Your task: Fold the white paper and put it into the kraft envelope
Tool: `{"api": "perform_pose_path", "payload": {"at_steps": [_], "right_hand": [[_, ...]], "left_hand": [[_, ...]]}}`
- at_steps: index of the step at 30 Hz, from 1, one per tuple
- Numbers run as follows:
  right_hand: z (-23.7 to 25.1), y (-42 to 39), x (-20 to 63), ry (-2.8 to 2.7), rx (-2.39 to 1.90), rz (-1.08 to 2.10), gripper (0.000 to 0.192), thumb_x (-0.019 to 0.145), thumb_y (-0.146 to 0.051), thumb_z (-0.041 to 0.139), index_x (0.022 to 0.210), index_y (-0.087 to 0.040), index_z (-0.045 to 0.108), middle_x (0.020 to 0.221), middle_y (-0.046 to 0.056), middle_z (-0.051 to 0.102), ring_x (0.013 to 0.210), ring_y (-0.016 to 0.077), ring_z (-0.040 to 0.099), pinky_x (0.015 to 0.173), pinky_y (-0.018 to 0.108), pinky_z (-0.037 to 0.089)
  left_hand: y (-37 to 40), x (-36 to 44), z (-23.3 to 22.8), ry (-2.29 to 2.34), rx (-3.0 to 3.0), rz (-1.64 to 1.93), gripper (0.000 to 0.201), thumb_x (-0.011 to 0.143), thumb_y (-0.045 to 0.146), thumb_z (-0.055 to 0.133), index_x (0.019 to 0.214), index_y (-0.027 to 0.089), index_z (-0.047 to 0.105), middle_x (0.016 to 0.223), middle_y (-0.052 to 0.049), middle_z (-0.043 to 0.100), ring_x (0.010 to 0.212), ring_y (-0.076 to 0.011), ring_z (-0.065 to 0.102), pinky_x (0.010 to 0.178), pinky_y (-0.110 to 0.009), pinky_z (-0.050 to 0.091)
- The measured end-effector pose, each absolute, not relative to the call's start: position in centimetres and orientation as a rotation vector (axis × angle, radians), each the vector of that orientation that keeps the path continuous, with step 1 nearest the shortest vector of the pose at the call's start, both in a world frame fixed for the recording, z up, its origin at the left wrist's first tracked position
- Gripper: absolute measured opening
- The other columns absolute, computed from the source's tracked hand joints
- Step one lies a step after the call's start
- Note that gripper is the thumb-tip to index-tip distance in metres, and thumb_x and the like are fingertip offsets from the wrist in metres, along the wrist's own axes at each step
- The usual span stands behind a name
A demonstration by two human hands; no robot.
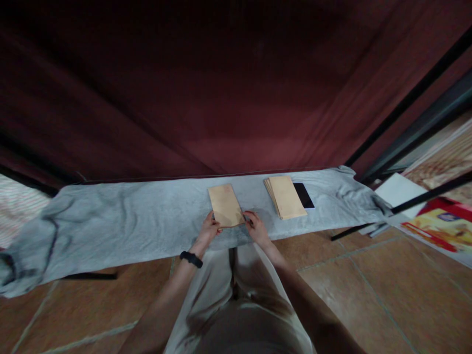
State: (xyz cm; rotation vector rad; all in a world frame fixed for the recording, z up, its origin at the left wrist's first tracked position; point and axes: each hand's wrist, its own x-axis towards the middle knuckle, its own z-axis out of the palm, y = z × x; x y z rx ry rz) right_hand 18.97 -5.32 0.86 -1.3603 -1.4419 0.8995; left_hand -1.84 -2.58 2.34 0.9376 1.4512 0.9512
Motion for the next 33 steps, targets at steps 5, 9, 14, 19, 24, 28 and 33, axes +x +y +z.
{"api": "perform_pose_path", "payload": {"at_steps": [5,9,14,19,24,28,33], "right_hand": [[0.3,-5.4,19.7,-2.018,-1.245,0.648,0.035,0.085,-0.012,0.063,0.116,-0.026,0.071,0.130,0.006,0.067,0.125,0.0203,0.058,0.109,0.041,0.043],[0.3,-4.8,19.5,-2.098,-1.332,0.557,0.023,0.092,-0.017,0.063,0.110,-0.027,0.072,0.124,0.004,0.070,0.119,0.0210,0.060,0.104,0.040,0.042],[0.0,-4.6,18.7,-2.048,-1.407,0.519,0.014,0.095,-0.020,0.059,0.101,-0.024,0.071,0.113,0.004,0.071,0.109,0.0210,0.061,0.095,0.036,0.041],[-0.4,-4.7,18.1,-2.010,-1.513,0.451,0.014,0.096,-0.020,0.056,0.099,-0.025,0.069,0.108,0.004,0.069,0.106,0.0207,0.059,0.094,0.036,0.039],[-0.4,-5.2,17.2,-2.022,-1.502,0.388,0.024,0.098,-0.017,0.049,0.111,-0.023,0.068,0.114,0.007,0.069,0.112,0.0223,0.058,0.101,0.040,0.040],[-0.2,-6.7,15.3,-2.143,-1.319,0.368,0.043,0.098,-0.012,0.040,0.136,-0.021,0.059,0.138,0.009,0.062,0.130,0.0205,0.052,0.116,0.042,0.035],[-0.8,-8.6,14.9,-2.291,-1.339,0.228,0.049,0.103,-0.025,0.042,0.151,-0.014,0.043,0.153,0.011,0.049,0.142,0.0221,0.043,0.121,0.044,0.032]], "left_hand": [[-2.6,-2.8,1.8,1.570,1.081,0.906,0.074,0.068,0.007,0.061,0.141,0.014,0.048,0.064,0.006,0.057,0.049,-0.0125,0.053,0.056,-0.025,0.045],[-4.3,-2.8,1.6,1.738,1.583,0.997,0.055,0.078,0.013,0.060,0.132,0.018,0.058,0.093,-0.004,0.064,0.085,-0.0216,0.064,0.084,-0.037,0.052],[-6.5,-2.3,0.9,1.546,2.070,0.968,0.026,0.092,0.029,0.057,0.114,0.020,0.067,0.114,-0.010,0.063,0.111,-0.0257,0.059,0.101,-0.042,0.048],[-6.4,-2.2,0.6,1.632,2.143,0.871,0.021,0.093,0.021,0.051,0.105,0.019,0.069,0.108,-0.010,0.065,0.106,-0.0269,0.059,0.098,-0.045,0.048],[-6.7,-1.1,0.8,1.773,2.157,0.852,0.028,0.092,0.015,0.049,0.112,0.019,0.068,0.113,-0.011,0.066,0.108,-0.0284,0.059,0.096,-0.047,0.049],[-8.4,0.1,-0.5,1.620,2.351,0.788,0.043,0.091,0.008,0.040,0.128,0.016,0.061,0.127,-0.013,0.065,0.121,-0.0269,0.058,0.105,-0.046,0.047],[-10.3,-0.7,-2.2,1.648,2.529,0.717,0.051,0.096,0.011,0.037,0.146,0.011,0.045,0.149,-0.015,0.052,0.141,-0.0255,0.045,0.115,-0.046,0.041]]}}
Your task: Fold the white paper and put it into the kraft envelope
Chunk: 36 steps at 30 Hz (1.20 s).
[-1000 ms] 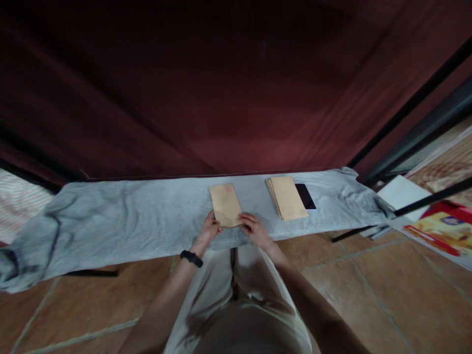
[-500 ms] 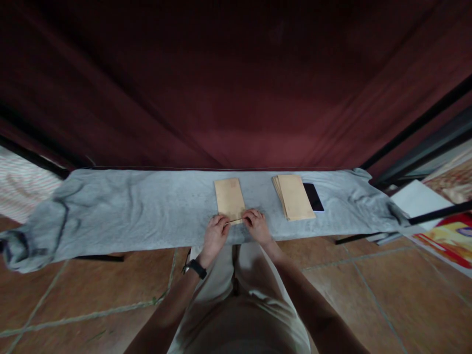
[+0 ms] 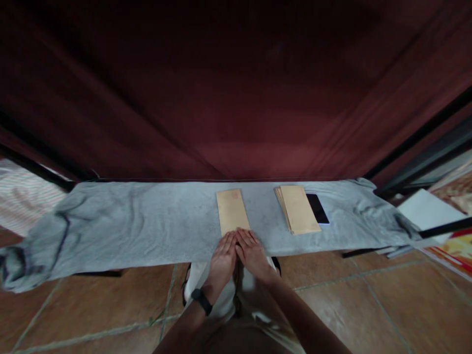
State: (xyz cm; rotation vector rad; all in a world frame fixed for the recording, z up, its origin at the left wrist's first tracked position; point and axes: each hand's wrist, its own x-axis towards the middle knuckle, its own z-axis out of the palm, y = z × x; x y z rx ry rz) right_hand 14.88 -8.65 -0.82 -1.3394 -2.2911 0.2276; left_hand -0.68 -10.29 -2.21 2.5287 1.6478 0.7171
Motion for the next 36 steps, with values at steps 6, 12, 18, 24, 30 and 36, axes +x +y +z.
{"api": "perform_pose_path", "payload": {"at_steps": [6,12,18,24,30,36], "right_hand": [[-1.0,-7.7,16.1,-2.285,-1.358,0.207,0.047,0.102,-0.024,0.046,0.148,-0.018,0.046,0.150,0.009,0.053,0.139,0.0217,0.048,0.118,0.045,0.034],[-0.3,-5.1,16.5,-2.159,-1.384,0.357,0.025,0.100,-0.017,0.051,0.115,-0.025,0.069,0.123,0.004,0.071,0.114,0.0190,0.064,0.099,0.037,0.048],[-0.1,-4.9,15.1,-2.090,-1.536,0.183,0.026,0.099,-0.014,0.049,0.113,-0.022,0.069,0.115,0.008,0.071,0.108,0.0215,0.064,0.098,0.039,0.049],[-0.9,-7.7,13.9,-2.266,-1.325,0.071,0.047,0.101,-0.026,0.049,0.147,-0.017,0.048,0.149,0.010,0.053,0.138,0.0240,0.047,0.118,0.045,0.036],[-2.8,-7.9,14.0,-2.272,-1.284,0.017,0.046,0.097,-0.036,0.056,0.137,-0.014,0.059,0.141,0.013,0.060,0.137,0.0273,0.050,0.118,0.047,0.037],[-2.4,-7.9,13.9,-2.264,-1.285,-0.040,0.050,0.100,-0.033,0.051,0.146,-0.013,0.049,0.149,0.013,0.053,0.140,0.0242,0.046,0.119,0.044,0.037]], "left_hand": [[-9.1,-1.9,-0.2,1.755,2.468,0.601,0.039,0.100,0.021,0.041,0.135,0.018,0.057,0.137,-0.011,0.063,0.125,-0.0268,0.058,0.107,-0.046,0.046],[-6.9,-1.8,0.9,1.701,2.354,0.662,0.025,0.100,0.025,0.045,0.116,0.020,0.064,0.117,-0.008,0.069,0.107,-0.0268,0.061,0.094,-0.044,0.050],[-6.0,-1.2,0.2,1.776,2.196,0.858,0.021,0.096,0.017,0.045,0.095,0.021,0.065,0.105,-0.007,0.068,0.100,-0.0245,0.061,0.090,-0.040,0.049],[-5.8,-1.3,0.0,1.805,2.204,0.818,0.026,0.099,0.020,0.040,0.100,0.021,0.065,0.100,-0.008,0.068,0.097,-0.0248,0.062,0.087,-0.042,0.051],[-1.8,0.7,0.5,1.496,2.462,0.716,0.042,0.104,0.033,0.034,0.139,0.020,0.053,0.145,-0.010,0.056,0.138,-0.0227,0.046,0.114,-0.045,0.037],[8.0,-0.2,0.7,1.304,2.710,0.270,0.054,0.104,0.044,0.028,0.151,0.021,0.041,0.160,-0.006,0.040,0.150,-0.0196,0.030,0.125,-0.042,0.019]]}}
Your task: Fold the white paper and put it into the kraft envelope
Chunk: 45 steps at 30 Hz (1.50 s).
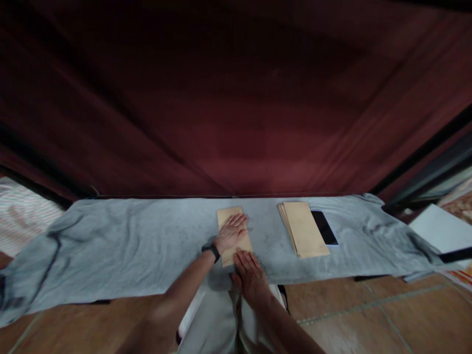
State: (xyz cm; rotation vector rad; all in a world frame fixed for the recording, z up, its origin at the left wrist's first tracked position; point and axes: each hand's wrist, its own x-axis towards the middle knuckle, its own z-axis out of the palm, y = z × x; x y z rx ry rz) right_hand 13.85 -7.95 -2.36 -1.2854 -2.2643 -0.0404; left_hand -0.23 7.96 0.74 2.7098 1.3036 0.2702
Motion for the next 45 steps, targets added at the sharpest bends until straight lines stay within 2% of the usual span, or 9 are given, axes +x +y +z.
{"api": "perform_pose_path", "payload": {"at_steps": [5,9,14,18,24,31,34,40,45], "right_hand": [[-1.7,-8.2,13.9,-2.284,-1.273,-0.055,0.055,0.101,-0.027,0.050,0.153,-0.014,0.038,0.156,0.012,0.044,0.145,0.0249,0.040,0.118,0.047,0.039],[-1.6,-8.2,13.8,-2.289,-1.282,0.007,0.059,0.100,-0.029,0.051,0.155,-0.015,0.035,0.157,0.012,0.042,0.144,0.0265,0.042,0.116,0.049,0.041],[-1.3,-8.1,14.0,-2.272,-1.269,0.095,0.058,0.098,-0.030,0.052,0.153,-0.016,0.039,0.153,0.014,0.047,0.143,0.0264,0.044,0.117,0.050,0.041],[-1.6,-8.2,14.4,-2.242,-1.236,0.135,0.053,0.100,-0.025,0.046,0.151,-0.014,0.041,0.151,0.013,0.050,0.143,0.0248,0.043,0.119,0.049,0.039],[-1.9,-8.5,14.4,-2.084,-1.314,0.161,0.051,0.100,-0.025,0.042,0.149,-0.010,0.039,0.152,0.019,0.046,0.143,0.0257,0.042,0.114,0.047,0.046],[-1.4,-7.9,14.2,-1.979,-1.357,0.204,0.055,0.089,-0.010,0.040,0.144,-0.009,0.044,0.151,0.018,0.047,0.145,0.0228,0.041,0.113,0.040,0.046],[-1.7,-7.9,14.4,-2.004,-1.336,0.207,0.054,0.090,-0.010,0.039,0.143,-0.009,0.046,0.149,0.018,0.050,0.143,0.0222,0.043,0.113,0.039,0.046],[-2.2,-7.5,14.1,-1.984,-1.392,0.212,0.056,0.094,-0.011,0.036,0.149,-0.012,0.040,0.147,0.016,0.054,0.140,0.0204,0.047,0.112,0.039,0.047],[-2.0,-7.7,14.1,-1.930,-1.438,0.202,0.056,0.096,-0.012,0.034,0.153,-0.014,0.038,0.148,0.014,0.053,0.140,0.0196,0.047,0.113,0.039,0.046]], "left_hand": [[12.9,-1.8,0.2,1.359,2.693,0.197,0.057,0.103,0.040,0.026,0.154,0.017,0.036,0.161,-0.008,0.037,0.150,-0.0179,0.029,0.125,-0.039,0.018],[13.0,-1.6,-0.8,1.325,2.675,0.270,0.056,0.102,0.038,0.027,0.155,0.021,0.036,0.160,-0.005,0.039,0.150,-0.0173,0.029,0.126,-0.041,0.014],[10.7,-1.8,-1.4,1.206,2.670,0.326,0.055,0.103,0.039,0.029,0.154,0.022,0.037,0.161,-0.005,0.037,0.150,-0.0163,0.028,0.125,-0.039,0.016],[8.1,-2.3,-1.4,1.106,2.687,0.297,0.054,0.105,0.041,0.027,0.155,0.023,0.034,0.162,-0.004,0.035,0.151,-0.0128,0.026,0.125,-0.036,0.016],[4.1,-2.8,-0.9,1.032,2.592,0.203,0.055,0.106,0.044,0.024,0.155,0.021,0.036,0.161,-0.006,0.037,0.150,-0.0138,0.029,0.124,-0.037,0.021],[-0.4,-3.4,0.7,1.014,2.434,0.248,0.054,0.106,0.046,0.023,0.151,0.023,0.042,0.157,-0.006,0.045,0.147,-0.0140,0.036,0.123,-0.036,0.028],[-1.7,-3.6,1.5,0.975,2.429,0.257,0.050,0.106,0.041,0.029,0.150,0.023,0.044,0.155,-0.005,0.047,0.145,-0.0137,0.039,0.123,-0.036,0.028],[-2.3,-3.0,1.9,0.972,2.508,0.400,0.039,0.098,0.021,0.046,0.134,0.026,0.060,0.141,-0.006,0.061,0.135,-0.0170,0.052,0.119,-0.041,0.038],[-3.4,-2.1,0.5,1.175,2.509,0.536,0.044,0.096,0.012,0.042,0.136,0.021,0.058,0.141,-0.009,0.060,0.135,-0.0186,0.052,0.114,-0.042,0.043]]}}
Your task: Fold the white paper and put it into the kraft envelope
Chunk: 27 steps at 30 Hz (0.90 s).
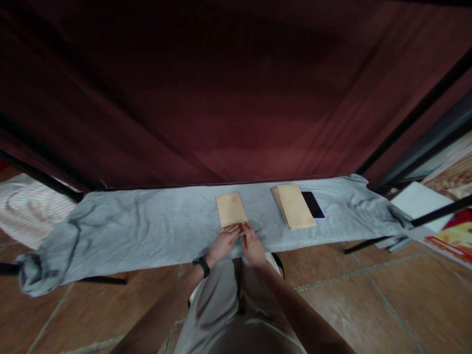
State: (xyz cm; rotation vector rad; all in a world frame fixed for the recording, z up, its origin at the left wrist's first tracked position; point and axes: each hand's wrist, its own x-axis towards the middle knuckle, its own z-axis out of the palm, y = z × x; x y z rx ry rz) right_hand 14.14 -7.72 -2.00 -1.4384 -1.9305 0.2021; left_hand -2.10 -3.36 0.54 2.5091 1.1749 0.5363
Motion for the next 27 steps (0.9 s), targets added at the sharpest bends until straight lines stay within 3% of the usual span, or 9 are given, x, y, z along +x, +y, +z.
{"api": "perform_pose_path", "payload": {"at_steps": [6,11,18,22,27], "right_hand": [[-1.9,-9.7,14.8,-2.180,-1.330,0.090,0.057,0.099,-0.025,0.045,0.154,-0.013,0.038,0.153,0.013,0.047,0.145,0.0234,0.041,0.123,0.047,0.032],[-2.5,-9.9,14.6,-2.158,-1.408,0.071,0.053,0.099,-0.027,0.046,0.150,-0.013,0.045,0.150,0.013,0.052,0.141,0.0250,0.045,0.121,0.048,0.035],[-2.1,-9.7,14.6,-2.158,-1.374,0.090,0.051,0.101,-0.027,0.043,0.150,-0.013,0.044,0.150,0.012,0.052,0.141,0.0243,0.045,0.119,0.047,0.038],[-1.6,-9.8,14.5,-2.165,-1.380,0.083,0.051,0.101,-0.026,0.044,0.150,-0.012,0.044,0.150,0.012,0.052,0.141,0.0241,0.045,0.119,0.046,0.038],[-1.7,-9.7,14.6,-2.171,-1.379,0.076,0.051,0.100,-0.025,0.045,0.150,-0.012,0.044,0.152,0.012,0.050,0.141,0.0248,0.045,0.118,0.047,0.039]], "left_hand": [[-4.4,-1.5,-0.1,1.399,2.487,0.527,0.054,0.092,0.008,0.040,0.145,0.018,0.049,0.147,-0.013,0.055,0.138,-0.0213,0.049,0.114,-0.043,0.041],[-1.9,-0.9,0.0,1.347,2.508,0.573,0.052,0.096,0.014,0.038,0.147,0.019,0.046,0.146,-0.012,0.056,0.136,-0.0208,0.050,0.115,-0.042,0.040],[6.8,-0.8,-0.5,1.365,2.583,0.412,0.050,0.101,0.036,0.033,0.148,0.023,0.046,0.155,-0.006,0.047,0.149,-0.0214,0.031,0.124,-0.047,0.020],[10.1,-0.1,-1.2,1.399,2.556,0.402,0.052,0.100,0.030,0.031,0.150,0.030,0.043,0.156,0.000,0.046,0.151,-0.0167,0.026,0.126,-0.046,0.012],[10.8,0.5,-1.5,1.326,2.553,0.357,0.054,0.100,0.028,0.027,0.153,0.027,0.039,0.159,-0.001,0.041,0.151,-0.0122,0.025,0.125,-0.037,0.012]]}}
